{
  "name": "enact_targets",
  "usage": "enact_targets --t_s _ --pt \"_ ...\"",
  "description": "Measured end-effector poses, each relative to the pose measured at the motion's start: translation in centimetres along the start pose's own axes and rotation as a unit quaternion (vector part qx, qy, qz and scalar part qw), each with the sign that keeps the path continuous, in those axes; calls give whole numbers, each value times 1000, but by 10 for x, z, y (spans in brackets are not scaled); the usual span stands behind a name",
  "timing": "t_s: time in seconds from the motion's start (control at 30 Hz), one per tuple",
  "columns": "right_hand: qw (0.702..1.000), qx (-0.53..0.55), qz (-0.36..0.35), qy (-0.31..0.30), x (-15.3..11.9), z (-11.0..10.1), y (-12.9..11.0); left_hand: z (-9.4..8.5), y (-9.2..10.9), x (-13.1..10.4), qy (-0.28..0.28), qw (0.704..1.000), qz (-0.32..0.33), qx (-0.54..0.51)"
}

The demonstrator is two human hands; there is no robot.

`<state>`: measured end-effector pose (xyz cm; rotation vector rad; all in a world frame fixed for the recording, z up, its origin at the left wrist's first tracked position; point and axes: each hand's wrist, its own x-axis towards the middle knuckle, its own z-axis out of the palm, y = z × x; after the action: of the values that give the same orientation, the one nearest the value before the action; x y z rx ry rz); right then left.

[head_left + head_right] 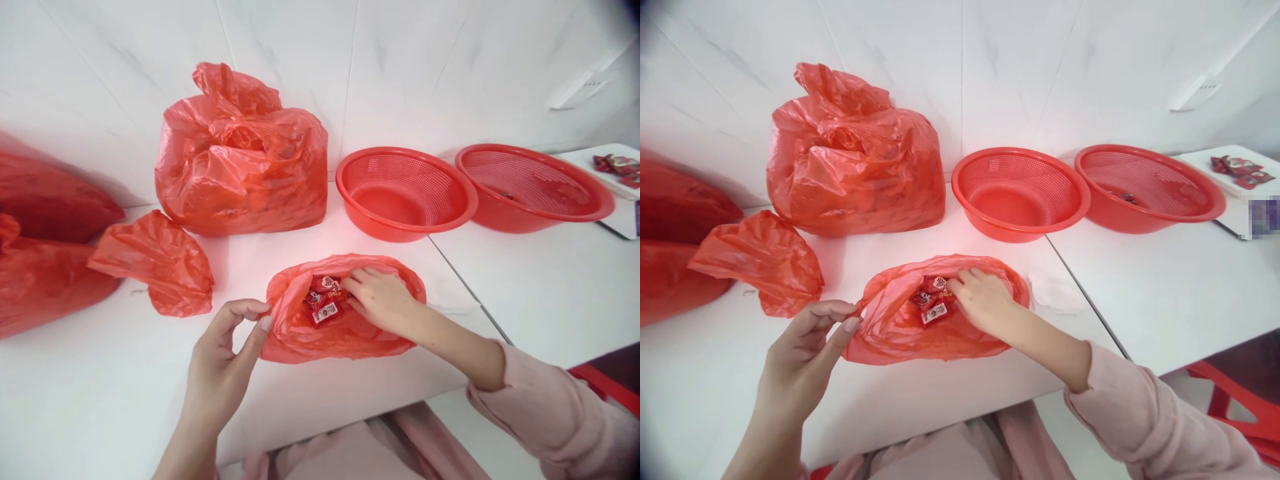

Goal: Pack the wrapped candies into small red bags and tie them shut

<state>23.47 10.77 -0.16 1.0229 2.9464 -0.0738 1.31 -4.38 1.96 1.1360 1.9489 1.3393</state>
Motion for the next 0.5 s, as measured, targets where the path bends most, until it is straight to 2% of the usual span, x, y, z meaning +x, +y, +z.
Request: enact_targets --t_s 0.1,0.27,0.37,0.5 --pt "999 38 -24 25 11 8 -6 5 4 -1 23 999 2 -22" --pt "998 69 -10 4 34 18 1 7 5 0 29 999 15 -35" --pt "998 51 27 3 40 13 7 5 3 1 25 999 17 -34" --pt "997 33 57 31 33 -2 15 1 -4 5 7 999 19 -31"
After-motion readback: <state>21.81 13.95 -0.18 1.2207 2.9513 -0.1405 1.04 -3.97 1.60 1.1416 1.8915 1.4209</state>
